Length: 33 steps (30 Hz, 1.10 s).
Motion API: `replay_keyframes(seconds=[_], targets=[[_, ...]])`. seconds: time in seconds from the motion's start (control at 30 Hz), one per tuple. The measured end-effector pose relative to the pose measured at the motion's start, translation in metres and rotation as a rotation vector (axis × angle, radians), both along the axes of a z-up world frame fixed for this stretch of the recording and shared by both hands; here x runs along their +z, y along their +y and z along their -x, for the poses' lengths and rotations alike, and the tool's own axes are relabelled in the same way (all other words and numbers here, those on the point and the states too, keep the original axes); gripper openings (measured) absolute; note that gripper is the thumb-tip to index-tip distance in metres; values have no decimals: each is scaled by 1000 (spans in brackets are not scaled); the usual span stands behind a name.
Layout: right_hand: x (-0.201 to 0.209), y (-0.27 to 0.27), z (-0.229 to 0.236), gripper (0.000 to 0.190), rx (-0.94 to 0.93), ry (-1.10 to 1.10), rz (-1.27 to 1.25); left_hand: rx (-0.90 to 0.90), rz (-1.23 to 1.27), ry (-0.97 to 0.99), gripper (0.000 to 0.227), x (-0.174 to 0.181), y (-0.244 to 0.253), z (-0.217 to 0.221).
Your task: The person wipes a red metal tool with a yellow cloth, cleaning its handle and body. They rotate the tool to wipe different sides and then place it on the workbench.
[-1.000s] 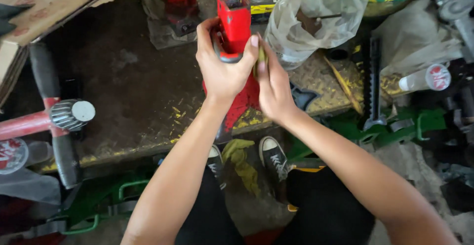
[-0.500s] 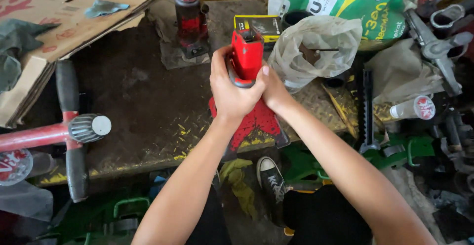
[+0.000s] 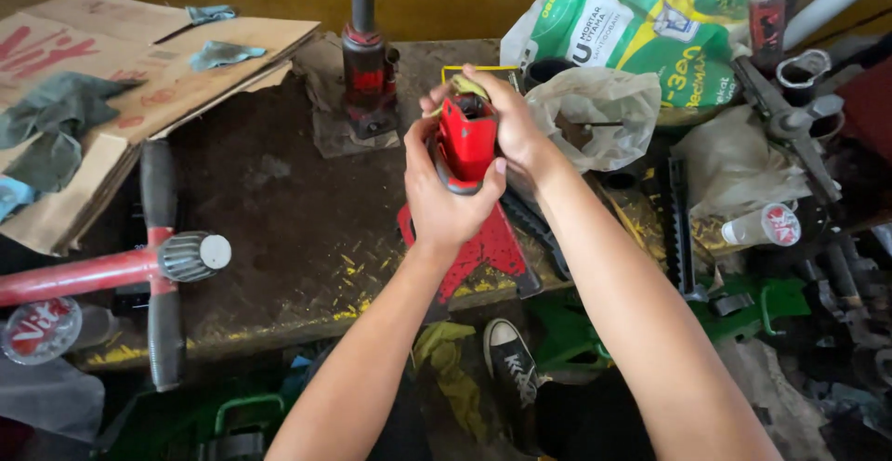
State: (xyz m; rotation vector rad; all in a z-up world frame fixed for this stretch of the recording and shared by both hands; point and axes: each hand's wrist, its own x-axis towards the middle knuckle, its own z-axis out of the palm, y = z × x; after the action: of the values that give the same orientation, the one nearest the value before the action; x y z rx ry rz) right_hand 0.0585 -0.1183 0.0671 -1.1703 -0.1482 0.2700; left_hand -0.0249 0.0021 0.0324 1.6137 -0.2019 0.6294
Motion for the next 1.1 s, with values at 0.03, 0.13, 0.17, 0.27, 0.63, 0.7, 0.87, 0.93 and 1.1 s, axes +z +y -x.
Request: replay_keyframes(seconds=[0.03, 0.13, 0.17, 0.27, 0.63, 0.7, 0.87, 0.93, 1.1], targets=[[-14, -4, -5, 43, -1, -2, -2, -1, -2, -2, 83, 1, 0, 2], [-33, -12, -14, 47, 169, 124, -101, 98, -66, -20, 99, -2, -3, 4], [-25, -12, -10, 46, 197, 134, -89, 124, -82, -44, 104, -5, -5, 2], [-11, -8, -14, 40, 211, 138, -23, 142, -94, -68, 110, -12, -4, -1], [42, 18, 4, 16, -86, -619, 561, -67, 64, -117, 118, -14, -2, -4], [54, 26, 13, 13, -120, -924, 888, -90, 98, -192, 121, -13, -3, -4], [80, 48, 51, 21, -80, -918, 964, -85, 65, -255, 125, -10, 1, 8], [80, 48, 62, 27, -56, -904, 1062, -80, 36, -279, 126, -14, 2, 7], [47, 21, 66, 51, -373, -1233, 1776, -6, -153, -375, 101, -17, 3, 0]])
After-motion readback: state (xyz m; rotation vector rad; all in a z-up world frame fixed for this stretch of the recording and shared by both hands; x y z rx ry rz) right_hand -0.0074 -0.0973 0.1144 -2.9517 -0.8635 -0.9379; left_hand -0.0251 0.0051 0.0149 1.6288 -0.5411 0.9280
